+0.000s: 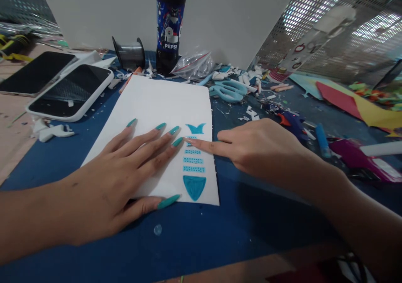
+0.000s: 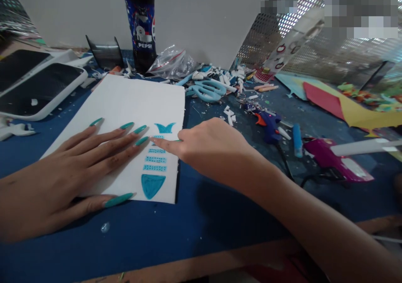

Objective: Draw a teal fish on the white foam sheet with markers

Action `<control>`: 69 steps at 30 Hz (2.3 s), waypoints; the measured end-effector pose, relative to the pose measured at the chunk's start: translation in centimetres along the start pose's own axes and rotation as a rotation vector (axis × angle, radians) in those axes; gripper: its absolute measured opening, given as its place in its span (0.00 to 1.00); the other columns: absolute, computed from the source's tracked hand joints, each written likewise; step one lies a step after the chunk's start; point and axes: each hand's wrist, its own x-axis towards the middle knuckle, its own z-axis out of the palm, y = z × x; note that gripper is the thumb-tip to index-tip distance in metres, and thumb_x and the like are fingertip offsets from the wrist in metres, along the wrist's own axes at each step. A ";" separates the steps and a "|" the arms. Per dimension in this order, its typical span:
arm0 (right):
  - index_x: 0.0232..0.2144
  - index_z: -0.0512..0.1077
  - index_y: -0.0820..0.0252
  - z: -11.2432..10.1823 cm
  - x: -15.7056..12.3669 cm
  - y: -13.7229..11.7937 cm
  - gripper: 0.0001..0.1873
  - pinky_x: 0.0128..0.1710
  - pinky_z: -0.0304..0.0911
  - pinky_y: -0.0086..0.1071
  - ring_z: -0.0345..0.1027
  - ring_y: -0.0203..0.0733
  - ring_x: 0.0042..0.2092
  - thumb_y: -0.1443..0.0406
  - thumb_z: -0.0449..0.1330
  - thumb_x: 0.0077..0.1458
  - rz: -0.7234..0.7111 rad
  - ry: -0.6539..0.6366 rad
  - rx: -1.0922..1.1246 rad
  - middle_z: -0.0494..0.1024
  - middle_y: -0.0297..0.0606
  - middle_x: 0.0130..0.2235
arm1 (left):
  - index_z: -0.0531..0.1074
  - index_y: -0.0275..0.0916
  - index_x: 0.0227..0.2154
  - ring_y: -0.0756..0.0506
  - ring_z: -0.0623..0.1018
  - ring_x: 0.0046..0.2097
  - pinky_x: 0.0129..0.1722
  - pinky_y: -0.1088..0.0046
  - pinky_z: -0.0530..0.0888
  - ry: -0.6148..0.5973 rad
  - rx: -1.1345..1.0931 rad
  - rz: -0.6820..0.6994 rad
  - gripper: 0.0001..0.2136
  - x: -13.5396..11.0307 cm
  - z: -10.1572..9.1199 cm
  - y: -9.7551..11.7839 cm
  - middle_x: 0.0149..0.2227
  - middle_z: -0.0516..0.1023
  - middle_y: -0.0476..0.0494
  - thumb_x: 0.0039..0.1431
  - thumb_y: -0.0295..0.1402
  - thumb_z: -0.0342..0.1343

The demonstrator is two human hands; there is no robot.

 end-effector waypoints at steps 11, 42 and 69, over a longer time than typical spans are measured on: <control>0.69 0.59 0.45 0.2 0.1 0.4 0.37 0.23 0.35 0.32 0.47 0.33 0.20 0.76 0.53 0.63 -0.018 0.017 -0.009 0.73 0.33 0.25 | 0.35 0.46 0.74 0.34 0.52 0.74 0.72 0.49 0.44 -0.008 -0.002 -0.010 0.35 -0.1 0.0 -0.1 0.75 0.45 0.45 0.72 0.49 0.43; 0.71 0.55 0.44 2.5 -2.7 1.0 0.38 0.25 0.34 0.32 0.43 0.32 0.23 0.76 0.50 0.64 -0.005 0.326 0.046 0.64 0.27 0.23 | 0.35 0.45 0.74 0.33 0.53 0.73 0.72 0.53 0.41 0.007 -0.003 -0.016 0.36 0.0 -0.1 0.1 0.74 0.46 0.44 0.72 0.50 0.44; 0.66 0.65 0.45 0.7 -0.4 -0.2 0.34 0.23 0.37 0.33 0.53 0.33 0.19 0.75 0.54 0.62 -0.019 0.112 0.035 0.74 0.33 0.23 | 0.32 0.47 0.73 0.32 0.52 0.73 0.72 0.46 0.42 -0.040 -0.025 -0.034 0.36 0.1 -0.3 0.1 0.75 0.44 0.45 0.72 0.49 0.44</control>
